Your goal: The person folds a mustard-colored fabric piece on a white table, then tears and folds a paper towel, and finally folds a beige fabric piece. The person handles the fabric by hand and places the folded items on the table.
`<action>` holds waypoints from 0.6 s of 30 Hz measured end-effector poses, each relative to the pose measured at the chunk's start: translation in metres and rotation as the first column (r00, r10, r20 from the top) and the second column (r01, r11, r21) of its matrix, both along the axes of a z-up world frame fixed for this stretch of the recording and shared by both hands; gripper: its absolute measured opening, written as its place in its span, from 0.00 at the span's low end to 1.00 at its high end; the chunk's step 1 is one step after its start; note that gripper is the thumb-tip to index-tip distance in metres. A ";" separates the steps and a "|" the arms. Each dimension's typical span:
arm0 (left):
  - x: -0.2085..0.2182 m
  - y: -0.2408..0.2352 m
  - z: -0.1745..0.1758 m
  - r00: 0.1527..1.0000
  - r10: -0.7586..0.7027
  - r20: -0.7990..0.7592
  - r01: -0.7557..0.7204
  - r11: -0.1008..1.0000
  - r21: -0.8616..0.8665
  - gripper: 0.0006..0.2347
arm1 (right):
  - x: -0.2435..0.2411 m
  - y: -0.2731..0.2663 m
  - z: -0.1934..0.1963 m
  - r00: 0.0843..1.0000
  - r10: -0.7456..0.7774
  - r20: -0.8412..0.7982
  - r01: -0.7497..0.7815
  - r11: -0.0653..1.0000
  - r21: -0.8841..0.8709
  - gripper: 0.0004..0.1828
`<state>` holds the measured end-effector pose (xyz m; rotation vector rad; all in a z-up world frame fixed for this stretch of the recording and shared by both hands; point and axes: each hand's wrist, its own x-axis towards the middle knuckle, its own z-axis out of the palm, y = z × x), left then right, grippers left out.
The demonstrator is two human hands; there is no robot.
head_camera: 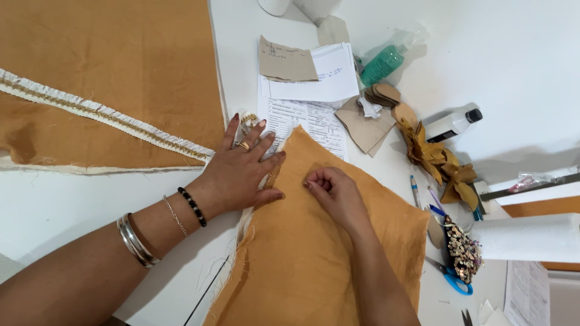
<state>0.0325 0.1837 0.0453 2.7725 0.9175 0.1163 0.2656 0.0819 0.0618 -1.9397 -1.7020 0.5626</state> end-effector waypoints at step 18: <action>-0.002 0.007 -0.012 0.990 -0.011 0.142 0.003 0.998 0.059 0.32 | -0.027 0.027 0.006 0.982 0.177 -0.067 -0.173 0.983 0.055 0.08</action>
